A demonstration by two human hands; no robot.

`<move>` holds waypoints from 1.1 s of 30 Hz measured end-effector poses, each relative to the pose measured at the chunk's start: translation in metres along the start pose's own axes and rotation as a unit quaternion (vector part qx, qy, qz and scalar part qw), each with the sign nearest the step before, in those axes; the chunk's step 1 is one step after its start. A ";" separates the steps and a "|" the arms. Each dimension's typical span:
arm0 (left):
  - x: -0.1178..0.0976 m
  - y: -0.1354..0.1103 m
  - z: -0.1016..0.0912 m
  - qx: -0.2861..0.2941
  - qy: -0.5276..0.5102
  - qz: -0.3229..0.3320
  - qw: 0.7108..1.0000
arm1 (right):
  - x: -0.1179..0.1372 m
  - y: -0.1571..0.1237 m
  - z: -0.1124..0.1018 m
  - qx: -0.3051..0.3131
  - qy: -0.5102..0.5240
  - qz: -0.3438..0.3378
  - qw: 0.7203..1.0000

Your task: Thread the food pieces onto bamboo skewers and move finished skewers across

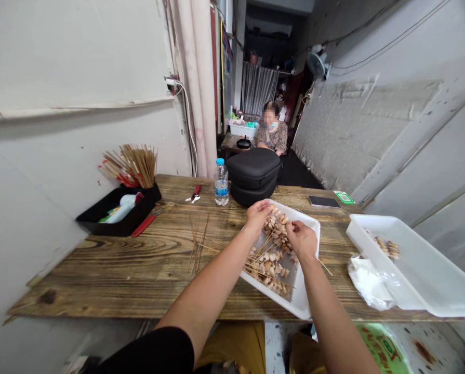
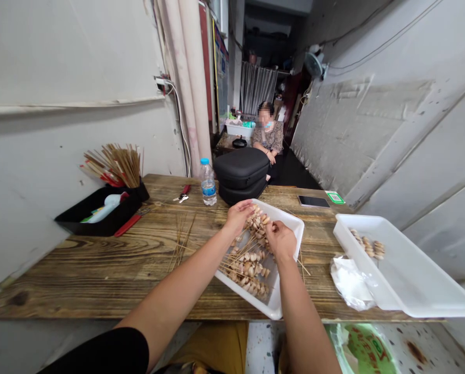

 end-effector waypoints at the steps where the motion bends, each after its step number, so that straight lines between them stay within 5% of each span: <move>1: 0.001 0.000 0.000 0.001 -0.009 -0.006 1.000 | 0.000 0.000 0.000 0.002 -0.001 0.000 1.000; 33: 0.006 -0.005 0.007 0.021 -0.063 -0.076 0.995 | 0.005 -0.001 0.002 -0.015 0.024 -0.061 0.998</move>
Point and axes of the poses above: each hand's wrist, its own y-axis towards the middle knuckle, its own z-axis out of the palm, x = y × z, the point moved 9 cm from there along y, towards the middle knuckle, and after that the axes turned 8 degrees about z, right-handed, at the moved point
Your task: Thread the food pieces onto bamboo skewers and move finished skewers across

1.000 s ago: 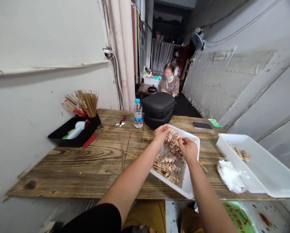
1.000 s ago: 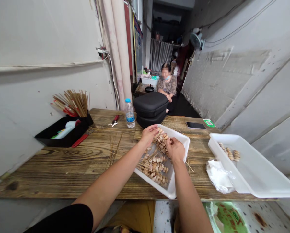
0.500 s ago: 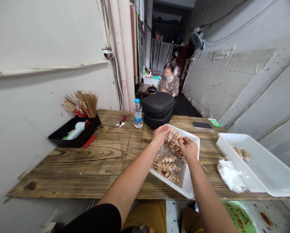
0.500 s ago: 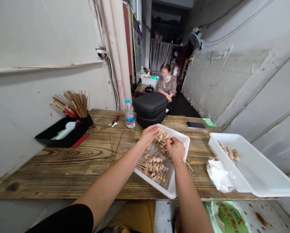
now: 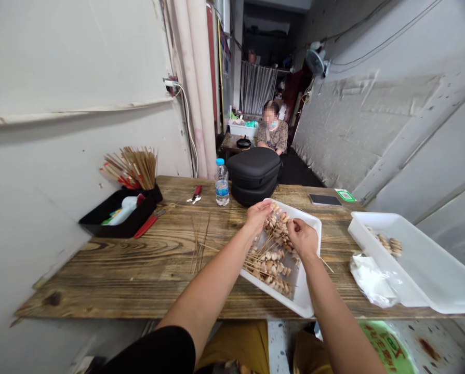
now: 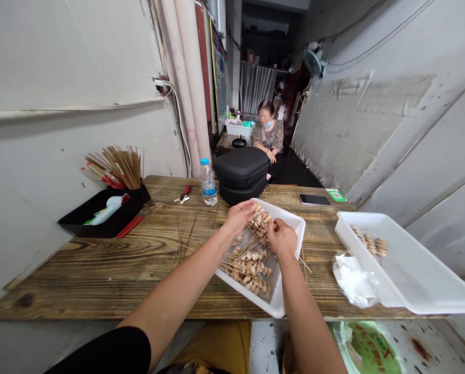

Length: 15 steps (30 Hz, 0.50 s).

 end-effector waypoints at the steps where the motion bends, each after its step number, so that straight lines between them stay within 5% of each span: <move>1: 0.001 0.001 0.000 -0.002 -0.002 0.001 1.000 | 0.001 0.000 0.000 0.001 0.000 -0.002 1.000; 9: -0.014 0.003 -0.009 -0.051 0.034 0.067 0.996 | -0.002 0.000 0.001 -0.005 0.004 0.017 1.000; 15: -0.003 0.000 -0.002 -0.017 -0.036 -0.009 0.999 | -0.005 0.001 -0.001 -0.020 0.002 0.031 0.999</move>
Point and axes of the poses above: each hand's wrist, its own y-axis towards the middle knuckle, its own z-axis out of the palm, x = y × z, the point moved 9 cm from there along y, towards the middle knuckle, and after that the axes turned 8 degrees about z, right-handed, at the moved point
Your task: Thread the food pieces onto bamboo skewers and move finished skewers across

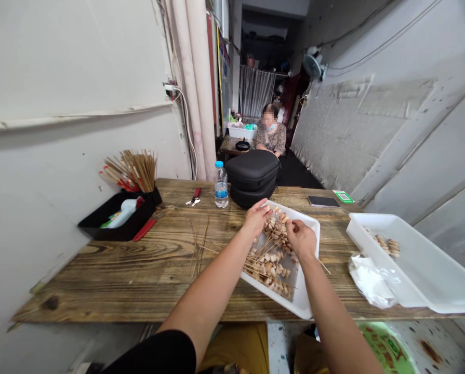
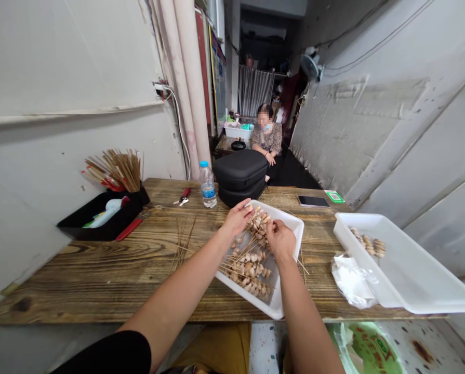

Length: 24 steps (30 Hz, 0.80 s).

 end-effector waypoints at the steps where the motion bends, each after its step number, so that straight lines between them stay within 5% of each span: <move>1: 0.002 -0.001 0.001 0.008 0.002 -0.010 1.000 | 0.000 0.000 0.000 0.002 0.000 -0.001 1.000; 14: 0.011 -0.005 0.007 0.033 0.052 -0.046 0.997 | -0.001 0.001 0.004 0.012 0.018 -0.013 1.000; 19: 0.020 -0.011 0.019 0.094 0.007 -0.116 0.989 | 0.006 -0.001 0.001 0.012 0.024 -0.041 0.999; 24: 0.017 -0.018 0.029 0.128 -0.010 -0.115 0.985 | 0.024 -0.007 -0.005 -0.019 0.069 -0.104 0.992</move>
Point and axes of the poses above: each hand's wrist, its own y-axis towards the middle knuckle, its own z-axis out of the palm, x = y × z, the point moved 9 cm from there along y, towards the middle knuckle, and after that the axes turned 8 degrees about z, right-handed, at the moved point
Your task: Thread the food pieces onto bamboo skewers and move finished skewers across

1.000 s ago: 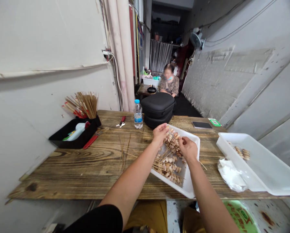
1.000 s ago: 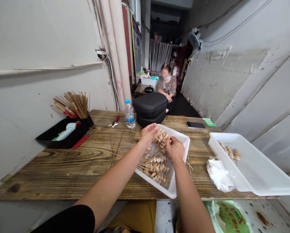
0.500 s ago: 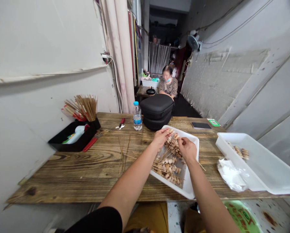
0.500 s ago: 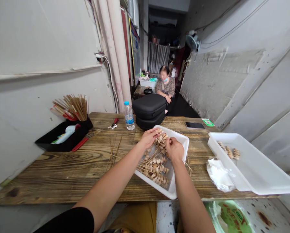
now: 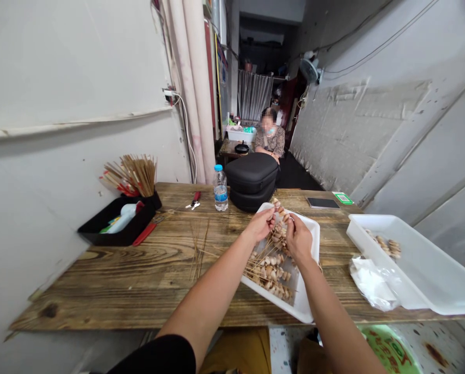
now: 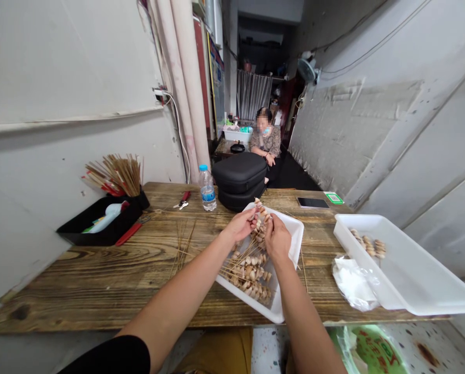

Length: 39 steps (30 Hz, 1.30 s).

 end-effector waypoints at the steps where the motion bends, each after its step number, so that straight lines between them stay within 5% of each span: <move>1: -0.002 -0.001 0.001 0.001 -0.001 0.008 1.000 | 0.005 -0.001 0.001 0.001 0.005 -0.017 1.000; 8: -0.013 0.001 0.001 0.000 -0.034 0.051 0.998 | 0.016 -0.004 0.007 0.024 0.038 -0.046 0.998; 18: -0.008 0.004 -0.002 -0.017 -0.035 0.062 0.997 | 0.010 -0.004 0.002 -0.025 0.097 -0.085 0.991; 39: -0.023 0.004 -0.012 -0.077 0.019 0.136 0.988 | -0.004 0.000 0.010 0.035 0.071 -0.014 0.997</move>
Point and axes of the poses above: each hand's wrist, its own y-axis towards the middle knuckle, its own z-axis out of the palm, x = y × z, the point moved 9 cm from there along y, towards the middle knuckle, and after that the axes turned 8 degrees about z, right-handed, at the moved point
